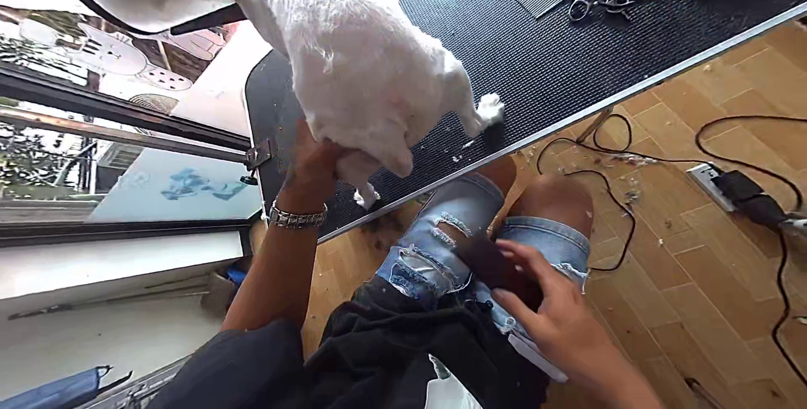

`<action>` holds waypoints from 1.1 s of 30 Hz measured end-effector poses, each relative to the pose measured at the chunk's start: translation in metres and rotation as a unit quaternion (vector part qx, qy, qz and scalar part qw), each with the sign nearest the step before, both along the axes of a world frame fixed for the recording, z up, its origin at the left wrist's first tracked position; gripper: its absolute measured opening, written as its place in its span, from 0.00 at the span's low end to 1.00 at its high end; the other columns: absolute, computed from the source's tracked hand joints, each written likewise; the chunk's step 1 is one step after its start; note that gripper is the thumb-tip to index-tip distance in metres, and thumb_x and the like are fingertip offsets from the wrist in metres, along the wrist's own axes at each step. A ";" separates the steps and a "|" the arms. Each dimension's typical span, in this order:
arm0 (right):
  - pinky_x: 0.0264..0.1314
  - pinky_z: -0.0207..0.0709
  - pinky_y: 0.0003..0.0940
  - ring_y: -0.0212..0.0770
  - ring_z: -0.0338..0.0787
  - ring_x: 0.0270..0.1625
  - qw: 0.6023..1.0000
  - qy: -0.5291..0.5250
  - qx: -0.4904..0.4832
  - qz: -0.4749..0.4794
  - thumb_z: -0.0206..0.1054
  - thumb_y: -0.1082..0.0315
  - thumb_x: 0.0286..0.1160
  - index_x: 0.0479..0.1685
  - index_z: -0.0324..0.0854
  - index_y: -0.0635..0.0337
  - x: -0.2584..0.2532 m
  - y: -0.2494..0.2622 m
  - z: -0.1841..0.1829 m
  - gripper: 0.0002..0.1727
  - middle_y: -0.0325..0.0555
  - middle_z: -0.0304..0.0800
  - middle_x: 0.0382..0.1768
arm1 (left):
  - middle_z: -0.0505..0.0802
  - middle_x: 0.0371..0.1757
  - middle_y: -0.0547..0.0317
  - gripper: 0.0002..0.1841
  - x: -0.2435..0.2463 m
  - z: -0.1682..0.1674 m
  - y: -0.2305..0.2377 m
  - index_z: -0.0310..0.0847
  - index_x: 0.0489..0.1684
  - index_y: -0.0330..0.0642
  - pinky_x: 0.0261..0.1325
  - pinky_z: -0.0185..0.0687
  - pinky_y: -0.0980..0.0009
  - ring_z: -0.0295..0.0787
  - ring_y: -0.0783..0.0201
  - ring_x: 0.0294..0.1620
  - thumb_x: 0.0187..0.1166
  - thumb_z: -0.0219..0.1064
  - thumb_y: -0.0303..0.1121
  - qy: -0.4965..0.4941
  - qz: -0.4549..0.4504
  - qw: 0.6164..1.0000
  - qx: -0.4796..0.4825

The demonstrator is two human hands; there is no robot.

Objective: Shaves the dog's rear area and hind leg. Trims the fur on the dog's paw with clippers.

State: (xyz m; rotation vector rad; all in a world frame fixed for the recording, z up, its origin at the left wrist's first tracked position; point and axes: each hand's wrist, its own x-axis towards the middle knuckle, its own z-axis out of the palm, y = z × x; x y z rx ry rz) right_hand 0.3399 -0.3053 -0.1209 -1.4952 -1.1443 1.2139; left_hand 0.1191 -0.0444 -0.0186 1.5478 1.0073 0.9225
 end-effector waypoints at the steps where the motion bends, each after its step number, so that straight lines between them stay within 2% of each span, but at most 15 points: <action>1: 0.54 0.88 0.46 0.41 0.93 0.54 0.994 -0.102 0.035 -0.021 0.71 0.54 0.72 0.73 0.80 0.57 -0.005 0.014 0.005 0.30 0.45 0.93 0.56 | 0.93 0.43 0.84 0.28 -0.001 0.001 -0.001 0.73 0.55 0.62 0.50 0.91 0.74 0.90 0.81 0.46 0.57 0.84 0.46 0.001 0.001 1.000 -0.003; 3: 0.51 0.85 0.58 0.57 0.93 0.53 0.958 -0.251 0.121 -0.068 0.73 0.60 0.70 0.67 0.84 0.61 -0.015 0.042 0.012 0.25 0.55 0.93 0.54 | 0.92 0.44 0.84 0.26 -0.001 0.003 -0.004 0.70 0.56 0.61 0.52 0.90 0.72 0.90 0.80 0.47 0.61 0.80 0.40 0.002 -0.003 1.000 -0.002; 5: 0.51 0.81 0.60 0.64 0.90 0.56 0.922 -0.324 0.186 -0.105 0.76 0.63 0.70 0.65 0.84 0.63 -0.023 0.068 0.017 0.24 0.59 0.91 0.57 | 0.92 0.44 0.84 0.23 -0.001 0.005 -0.006 0.70 0.56 0.61 0.53 0.90 0.71 0.90 0.79 0.48 0.65 0.76 0.37 -0.001 -0.019 1.000 0.011; 9: 0.52 0.77 0.54 0.61 0.88 0.56 0.863 -0.387 0.273 -0.174 0.69 0.66 0.77 0.64 0.87 0.53 -0.051 0.114 0.016 0.17 0.54 0.92 0.58 | 0.93 0.43 0.80 0.17 0.001 0.007 -0.002 0.73 0.54 0.60 0.55 0.90 0.69 0.91 0.77 0.48 0.71 0.73 0.43 -0.008 -0.063 0.997 0.045; 10: 0.51 0.76 0.52 0.59 0.88 0.55 0.852 -0.397 0.287 -0.186 0.67 0.66 0.79 0.63 0.88 0.51 -0.059 0.122 0.016 0.16 0.53 0.92 0.58 | 0.92 0.44 0.79 0.17 0.001 0.008 -0.002 0.70 0.55 0.59 0.57 0.89 0.68 0.90 0.76 0.49 0.73 0.70 0.43 -0.001 -0.073 0.996 0.045; 12: 0.52 0.75 0.50 0.58 0.88 0.54 0.835 -0.407 0.310 -0.201 0.67 0.67 0.80 0.61 0.89 0.47 -0.069 0.133 0.017 0.15 0.52 0.92 0.57 | 0.92 0.44 0.77 0.18 0.002 0.010 0.001 0.73 0.53 0.58 0.58 0.89 0.67 0.90 0.75 0.50 0.70 0.72 0.45 -0.010 -0.084 0.995 0.044; 14: 0.54 0.74 0.49 0.57 0.87 0.54 0.828 -0.411 0.330 -0.190 0.67 0.69 0.79 0.61 0.90 0.45 -0.075 0.134 0.019 0.15 0.52 0.92 0.57 | 0.93 0.45 0.76 0.20 -0.005 0.010 0.005 0.76 0.52 0.59 0.60 0.88 0.65 0.90 0.73 0.52 0.68 0.76 0.51 -0.017 -0.108 0.993 0.051; 16: 0.54 0.73 0.47 0.54 0.87 0.54 0.822 -0.419 0.346 -0.169 0.63 0.73 0.82 0.59 0.90 0.46 -0.077 0.133 0.020 0.16 0.49 0.93 0.56 | 0.93 0.46 0.75 0.22 -0.009 0.010 0.009 0.79 0.51 0.59 0.61 0.87 0.63 0.90 0.72 0.53 0.63 0.78 0.55 -0.026 -0.127 0.990 0.053; 19: 0.53 0.73 0.45 0.53 0.87 0.54 0.817 -0.428 0.348 -0.169 0.61 0.73 0.83 0.59 0.90 0.46 -0.072 0.127 0.019 0.16 0.47 0.93 0.56 | 0.92 0.47 0.72 0.26 -0.012 0.010 0.006 0.78 0.52 0.58 0.60 0.88 0.63 0.90 0.71 0.53 0.60 0.80 0.55 -0.029 -0.129 0.990 0.046; 22: 0.51 0.71 0.46 0.54 0.85 0.53 0.809 -0.435 0.355 -0.175 0.61 0.74 0.83 0.62 0.89 0.46 -0.062 0.130 0.022 0.17 0.49 0.92 0.57 | 0.93 0.47 0.72 0.19 -0.014 0.010 0.004 0.79 0.50 0.58 0.61 0.86 0.64 0.89 0.72 0.54 0.66 0.77 0.51 -0.053 -0.131 0.989 0.053; 24: 0.54 0.70 0.46 0.53 0.86 0.54 0.798 -0.435 0.381 -0.170 0.60 0.72 0.84 0.59 0.90 0.45 -0.062 0.134 0.025 0.16 0.48 0.92 0.55 | 0.92 0.48 0.72 0.18 -0.012 0.010 0.005 0.79 0.51 0.58 0.63 0.86 0.64 0.89 0.71 0.55 0.67 0.76 0.50 -0.066 -0.141 0.986 0.055; 27: 0.55 0.70 0.44 0.50 0.85 0.54 0.789 -0.438 0.410 -0.130 0.56 0.76 0.84 0.56 0.90 0.48 -0.072 0.134 0.024 0.18 0.46 0.93 0.52 | 0.93 0.48 0.68 0.18 -0.015 0.010 0.012 0.82 0.49 0.55 0.62 0.86 0.61 0.89 0.68 0.54 0.65 0.79 0.48 -0.097 -0.160 0.982 0.029; 29: 0.55 0.70 0.44 0.51 0.85 0.54 0.793 -0.450 0.396 -0.105 0.55 0.77 0.85 0.57 0.89 0.50 -0.072 0.129 0.020 0.18 0.47 0.92 0.52 | 0.93 0.46 0.68 0.18 -0.014 0.011 0.013 0.83 0.47 0.57 0.59 0.87 0.62 0.90 0.69 0.52 0.64 0.80 0.48 -0.093 -0.162 0.982 0.032; 33: 0.51 0.70 0.48 0.55 0.86 0.53 0.821 -0.448 0.336 -0.111 0.57 0.75 0.85 0.63 0.87 0.48 -0.057 0.128 0.023 0.18 0.50 0.91 0.55 | 0.94 0.48 0.74 0.18 -0.015 0.010 0.016 0.83 0.50 0.61 0.62 0.86 0.65 0.89 0.73 0.54 0.66 0.78 0.51 -0.081 -0.171 0.981 0.053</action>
